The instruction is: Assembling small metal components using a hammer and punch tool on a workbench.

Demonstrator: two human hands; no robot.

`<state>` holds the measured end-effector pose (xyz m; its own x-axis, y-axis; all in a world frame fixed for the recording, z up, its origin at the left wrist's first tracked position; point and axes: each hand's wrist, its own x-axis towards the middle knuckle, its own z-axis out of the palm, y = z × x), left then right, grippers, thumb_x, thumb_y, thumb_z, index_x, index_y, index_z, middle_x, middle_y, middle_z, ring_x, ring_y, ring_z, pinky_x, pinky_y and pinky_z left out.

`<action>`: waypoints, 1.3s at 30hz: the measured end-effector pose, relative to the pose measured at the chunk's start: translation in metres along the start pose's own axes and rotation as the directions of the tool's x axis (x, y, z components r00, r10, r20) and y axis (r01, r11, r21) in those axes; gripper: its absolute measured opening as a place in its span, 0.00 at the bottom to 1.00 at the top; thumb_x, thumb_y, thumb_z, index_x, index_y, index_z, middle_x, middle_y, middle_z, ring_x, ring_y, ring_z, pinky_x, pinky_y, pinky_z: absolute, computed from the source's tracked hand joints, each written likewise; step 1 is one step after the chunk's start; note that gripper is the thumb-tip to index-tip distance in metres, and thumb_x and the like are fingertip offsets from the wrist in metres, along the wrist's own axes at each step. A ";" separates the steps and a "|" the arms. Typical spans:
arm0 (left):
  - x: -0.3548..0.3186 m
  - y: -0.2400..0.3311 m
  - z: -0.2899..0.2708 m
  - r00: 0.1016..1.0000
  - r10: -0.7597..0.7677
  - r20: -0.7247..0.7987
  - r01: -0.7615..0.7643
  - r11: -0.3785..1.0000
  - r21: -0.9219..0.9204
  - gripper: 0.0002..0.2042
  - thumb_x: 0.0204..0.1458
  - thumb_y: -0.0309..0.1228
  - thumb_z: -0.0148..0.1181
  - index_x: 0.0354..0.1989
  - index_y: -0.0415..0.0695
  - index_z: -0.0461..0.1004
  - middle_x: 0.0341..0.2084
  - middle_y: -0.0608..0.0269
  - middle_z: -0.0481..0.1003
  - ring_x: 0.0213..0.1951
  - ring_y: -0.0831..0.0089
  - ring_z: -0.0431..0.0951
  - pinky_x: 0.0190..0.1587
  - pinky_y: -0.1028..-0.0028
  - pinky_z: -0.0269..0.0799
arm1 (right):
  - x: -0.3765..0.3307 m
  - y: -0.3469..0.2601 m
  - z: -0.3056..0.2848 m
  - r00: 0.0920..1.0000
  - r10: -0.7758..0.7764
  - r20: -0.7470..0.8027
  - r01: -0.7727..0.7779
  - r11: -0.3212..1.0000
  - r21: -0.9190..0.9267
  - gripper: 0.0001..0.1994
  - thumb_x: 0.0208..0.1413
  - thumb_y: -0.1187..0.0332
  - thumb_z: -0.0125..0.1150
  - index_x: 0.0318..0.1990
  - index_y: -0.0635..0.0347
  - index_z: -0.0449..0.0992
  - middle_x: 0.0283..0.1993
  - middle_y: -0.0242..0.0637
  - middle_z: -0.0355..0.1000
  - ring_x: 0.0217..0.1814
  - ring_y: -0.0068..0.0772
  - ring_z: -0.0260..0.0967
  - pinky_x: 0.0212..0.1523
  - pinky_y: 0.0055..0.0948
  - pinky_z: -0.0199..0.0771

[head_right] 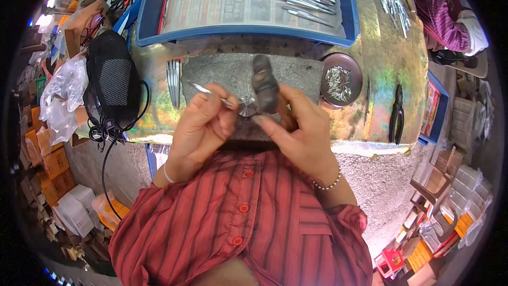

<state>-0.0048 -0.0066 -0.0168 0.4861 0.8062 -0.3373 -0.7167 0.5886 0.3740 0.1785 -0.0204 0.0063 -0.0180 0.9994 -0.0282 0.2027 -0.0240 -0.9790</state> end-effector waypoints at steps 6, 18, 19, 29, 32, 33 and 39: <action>-0.006 0.007 -0.018 0.967 0.252 -0.031 -0.239 0.945 0.222 0.05 0.56 0.30 0.51 0.37 0.42 0.67 0.34 0.56 0.74 0.25 0.78 0.73 0.29 0.80 0.72 | 0.005 0.010 0.005 0.975 -0.152 0.162 0.202 0.911 -0.359 0.17 0.42 0.73 0.65 0.41 0.65 0.70 0.31 0.38 0.68 0.28 0.28 0.67 0.29 0.24 0.66; -0.005 -0.003 -0.015 0.959 0.275 0.071 -0.210 0.520 0.828 0.03 0.54 0.22 0.50 0.35 0.37 0.68 0.31 0.58 0.73 0.26 0.80 0.71 0.31 0.82 0.68 | -0.006 0.022 -0.007 0.966 0.234 0.112 -0.231 0.972 -0.045 0.14 0.48 0.77 0.56 0.44 0.64 0.66 0.33 0.28 0.64 0.31 0.14 0.60 0.31 0.15 0.61; -0.004 -0.004 -0.015 0.951 0.294 0.101 -0.229 0.446 0.865 0.03 0.54 0.21 0.49 0.35 0.36 0.68 0.30 0.59 0.73 0.27 0.80 0.71 0.32 0.82 0.68 | -0.009 0.025 -0.008 0.971 0.214 0.107 -0.207 0.976 -0.067 0.13 0.48 0.77 0.56 0.43 0.64 0.67 0.33 0.28 0.65 0.31 0.14 0.60 0.32 0.15 0.61; -0.001 -0.007 -0.011 0.942 0.316 0.115 -0.222 0.324 0.920 0.03 0.52 0.20 0.51 0.33 0.34 0.70 0.30 0.61 0.71 0.28 0.78 0.72 0.32 0.81 0.68 | -0.014 0.033 -0.014 0.973 0.200 0.111 -0.189 0.977 -0.102 0.11 0.48 0.77 0.57 0.41 0.64 0.69 0.34 0.31 0.69 0.36 0.16 0.65 0.37 0.17 0.65; 0.001 -0.011 -0.009 0.905 0.399 0.147 -0.280 0.300 0.912 0.03 0.51 0.19 0.51 0.28 0.33 0.71 0.25 0.60 0.72 0.23 0.75 0.75 0.27 0.79 0.69 | -0.014 0.031 -0.014 0.971 0.212 0.109 -0.200 0.974 -0.110 0.11 0.48 0.76 0.57 0.41 0.65 0.69 0.34 0.31 0.69 0.36 0.16 0.65 0.38 0.18 0.65; 0.001 -0.012 -0.009 0.905 0.399 0.146 -0.280 0.302 0.911 0.03 0.51 0.19 0.51 0.28 0.33 0.71 0.25 0.61 0.72 0.24 0.75 0.75 0.27 0.79 0.69 | -0.014 0.031 -0.014 0.971 0.214 0.108 -0.202 0.973 -0.108 0.11 0.48 0.76 0.57 0.41 0.65 0.69 0.34 0.31 0.69 0.36 0.16 0.65 0.38 0.18 0.65; 0.000 -0.014 -0.008 0.905 0.404 0.135 -0.266 0.286 0.921 0.02 0.51 0.19 0.51 0.30 0.35 0.70 0.23 0.61 0.72 0.24 0.76 0.75 0.27 0.79 0.69 | -0.014 0.032 -0.013 0.977 0.190 0.101 -0.179 0.978 -0.111 0.11 0.48 0.77 0.57 0.41 0.65 0.69 0.35 0.31 0.70 0.37 0.18 0.66 0.39 0.19 0.66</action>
<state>0.0010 -0.0150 -0.0285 0.2182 0.9752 -0.0371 0.1260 0.0096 0.9920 0.1976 -0.0350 -0.0219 -0.0777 0.9691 -0.2340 0.3100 -0.1996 -0.9295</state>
